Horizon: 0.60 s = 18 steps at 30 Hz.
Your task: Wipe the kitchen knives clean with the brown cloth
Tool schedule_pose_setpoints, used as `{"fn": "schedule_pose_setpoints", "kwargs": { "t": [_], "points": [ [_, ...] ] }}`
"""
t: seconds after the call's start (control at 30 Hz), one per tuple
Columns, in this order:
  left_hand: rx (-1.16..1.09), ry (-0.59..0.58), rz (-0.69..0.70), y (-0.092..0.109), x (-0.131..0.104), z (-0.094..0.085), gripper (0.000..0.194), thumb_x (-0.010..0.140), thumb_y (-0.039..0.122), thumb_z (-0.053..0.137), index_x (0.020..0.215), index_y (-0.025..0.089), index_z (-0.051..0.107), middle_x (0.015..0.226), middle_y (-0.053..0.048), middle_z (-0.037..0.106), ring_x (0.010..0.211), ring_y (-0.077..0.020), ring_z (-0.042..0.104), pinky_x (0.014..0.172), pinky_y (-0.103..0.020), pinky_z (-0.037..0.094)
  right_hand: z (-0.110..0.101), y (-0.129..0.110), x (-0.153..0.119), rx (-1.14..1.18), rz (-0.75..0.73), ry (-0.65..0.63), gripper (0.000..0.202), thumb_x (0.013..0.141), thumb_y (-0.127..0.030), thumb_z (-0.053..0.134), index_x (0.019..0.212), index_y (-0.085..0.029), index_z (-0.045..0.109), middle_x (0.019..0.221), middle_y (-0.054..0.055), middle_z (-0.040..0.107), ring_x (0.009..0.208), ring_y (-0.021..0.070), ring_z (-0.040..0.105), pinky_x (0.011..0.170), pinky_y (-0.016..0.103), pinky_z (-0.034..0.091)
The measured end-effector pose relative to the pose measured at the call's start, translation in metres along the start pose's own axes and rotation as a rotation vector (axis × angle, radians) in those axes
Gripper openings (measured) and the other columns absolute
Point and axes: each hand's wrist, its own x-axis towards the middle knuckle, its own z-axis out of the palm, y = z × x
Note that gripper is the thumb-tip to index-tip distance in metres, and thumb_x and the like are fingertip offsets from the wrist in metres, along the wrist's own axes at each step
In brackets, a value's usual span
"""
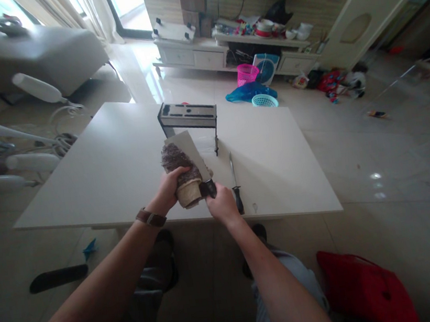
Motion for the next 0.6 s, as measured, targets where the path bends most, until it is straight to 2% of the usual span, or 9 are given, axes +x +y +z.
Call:
{"fn": "schedule_pose_setpoints", "kwargs": {
  "t": [0.07,0.17,0.37,0.5,0.6],
  "points": [
    [0.128,0.003,0.059,-0.002,-0.005,0.002,0.037,0.059,0.014,0.085,0.095,0.014,0.073,0.090,-0.008,0.078,0.073,-0.0221,0.073,0.078,-0.037,0.061,0.000,0.002,0.001,0.053,0.020,0.014,0.003,0.075,-0.023,0.057,0.078,-0.023,0.058,0.063,-0.002,0.058,0.059,0.0161,0.055,0.056,0.024,0.037],
    [0.234,-0.054,0.021,-0.005,-0.012,0.001,0.035,0.058,0.018,0.087,0.090,0.013,0.074,0.087,-0.010,0.078,0.071,-0.0243,0.072,0.076,-0.039,0.061,-0.004,0.004,0.002,0.101,0.038,0.036,0.007,0.073,-0.022,0.056,0.079,-0.022,0.058,0.062,-0.002,0.059,0.057,0.0161,0.058,0.054,0.024,0.040],
    [0.415,-0.193,-0.022,-0.006,-0.027,-0.004,0.035,0.054,0.014,0.089,0.086,0.014,0.076,0.086,-0.010,0.078,0.072,-0.0242,0.072,0.074,-0.037,0.061,-0.014,-0.002,0.004,0.297,0.160,0.101,0.009,0.070,-0.025,0.056,0.078,-0.021,0.057,0.056,-0.005,0.056,0.039,0.0124,0.050,0.039,0.023,0.036],
    [0.250,-0.253,-0.102,0.003,-0.027,-0.007,0.039,0.059,0.016,0.088,0.096,0.013,0.075,0.093,-0.013,0.079,0.077,-0.0276,0.074,0.075,-0.039,0.062,-0.018,-0.004,0.007,0.370,0.178,0.200,0.010,0.069,-0.028,0.061,0.072,-0.023,0.053,0.050,-0.007,0.050,0.036,0.0120,0.049,0.036,0.022,0.035],
    [0.026,-0.268,-0.236,0.013,-0.023,-0.012,0.038,0.070,0.031,0.082,0.103,0.014,0.073,0.094,-0.015,0.079,0.086,-0.0326,0.076,0.083,-0.047,0.063,-0.018,0.001,0.010,0.413,0.194,0.249,0.015,0.070,-0.031,0.064,0.070,-0.023,0.051,0.047,-0.008,0.049,0.036,0.0122,0.049,0.036,0.023,0.037]
  ]
}}
